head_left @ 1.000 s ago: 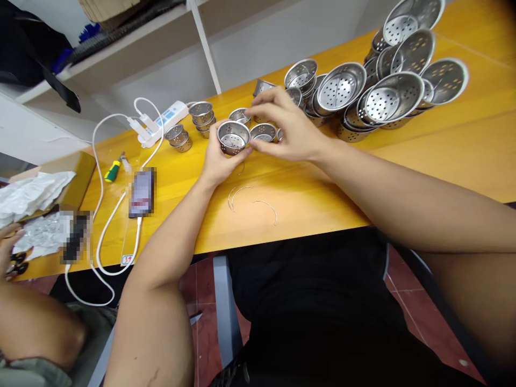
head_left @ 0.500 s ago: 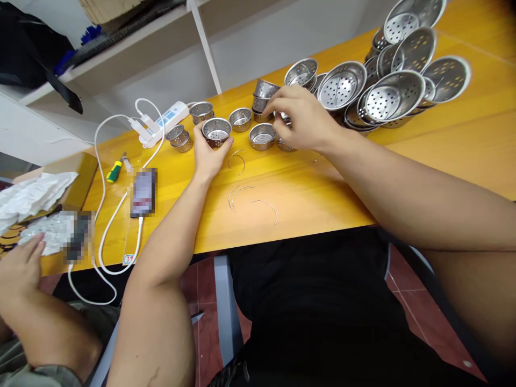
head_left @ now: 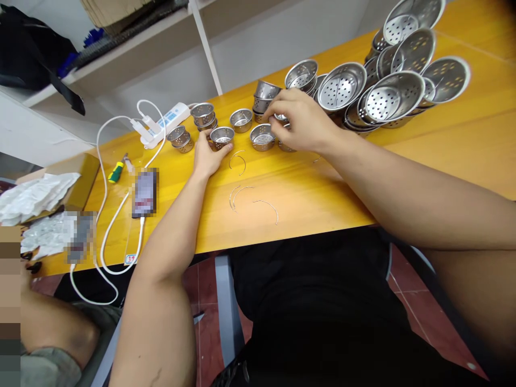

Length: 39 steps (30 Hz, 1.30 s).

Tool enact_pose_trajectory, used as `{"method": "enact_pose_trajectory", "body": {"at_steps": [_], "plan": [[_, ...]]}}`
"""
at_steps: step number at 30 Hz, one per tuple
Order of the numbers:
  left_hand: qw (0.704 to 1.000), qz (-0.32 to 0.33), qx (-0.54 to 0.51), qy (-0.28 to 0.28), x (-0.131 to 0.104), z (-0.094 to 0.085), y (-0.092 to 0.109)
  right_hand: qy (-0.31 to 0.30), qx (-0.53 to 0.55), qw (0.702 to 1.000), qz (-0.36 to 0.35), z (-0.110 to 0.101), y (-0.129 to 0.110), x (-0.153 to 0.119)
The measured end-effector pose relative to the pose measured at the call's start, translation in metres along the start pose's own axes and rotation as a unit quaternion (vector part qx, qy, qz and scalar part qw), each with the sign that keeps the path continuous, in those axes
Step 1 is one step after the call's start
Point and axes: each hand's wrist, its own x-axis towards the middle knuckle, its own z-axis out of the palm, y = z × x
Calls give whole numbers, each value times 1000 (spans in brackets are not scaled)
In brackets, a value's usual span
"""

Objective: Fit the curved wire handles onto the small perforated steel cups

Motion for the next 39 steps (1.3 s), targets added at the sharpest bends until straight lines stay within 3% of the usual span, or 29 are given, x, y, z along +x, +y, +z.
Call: {"method": "enact_pose_trajectory", "body": {"at_steps": [4, 8, 13, 20, 28, 34, 39], "plan": [[1000, 0, 12, -3, 6, 3, 1, -19, -38, 999, -2, -2, -8, 0], [999, 21, 18, 23, 16, 16, -12, -19, -27, 999, -4, -1, -10, 0], [999, 18, -49, -4, 25, 36, -29, -44, -32, 998, -32, 0, -14, -2], [981, 143, -95, -88, 23, 44, -37, -65, -65, 995, -35, 6, -11, -1], [956, 274, -57, -87, 18, 24, -23, -124, -136, 980, -75, 22, 8, -6], [935, 324, -58, -136, 6, 26, -1, -74, -103, 978, -164, 17, -7, -5], [930, 334, -78, -136, 3, 34, 0, -58, -81, 972, -214, 22, -18, -8]]}}
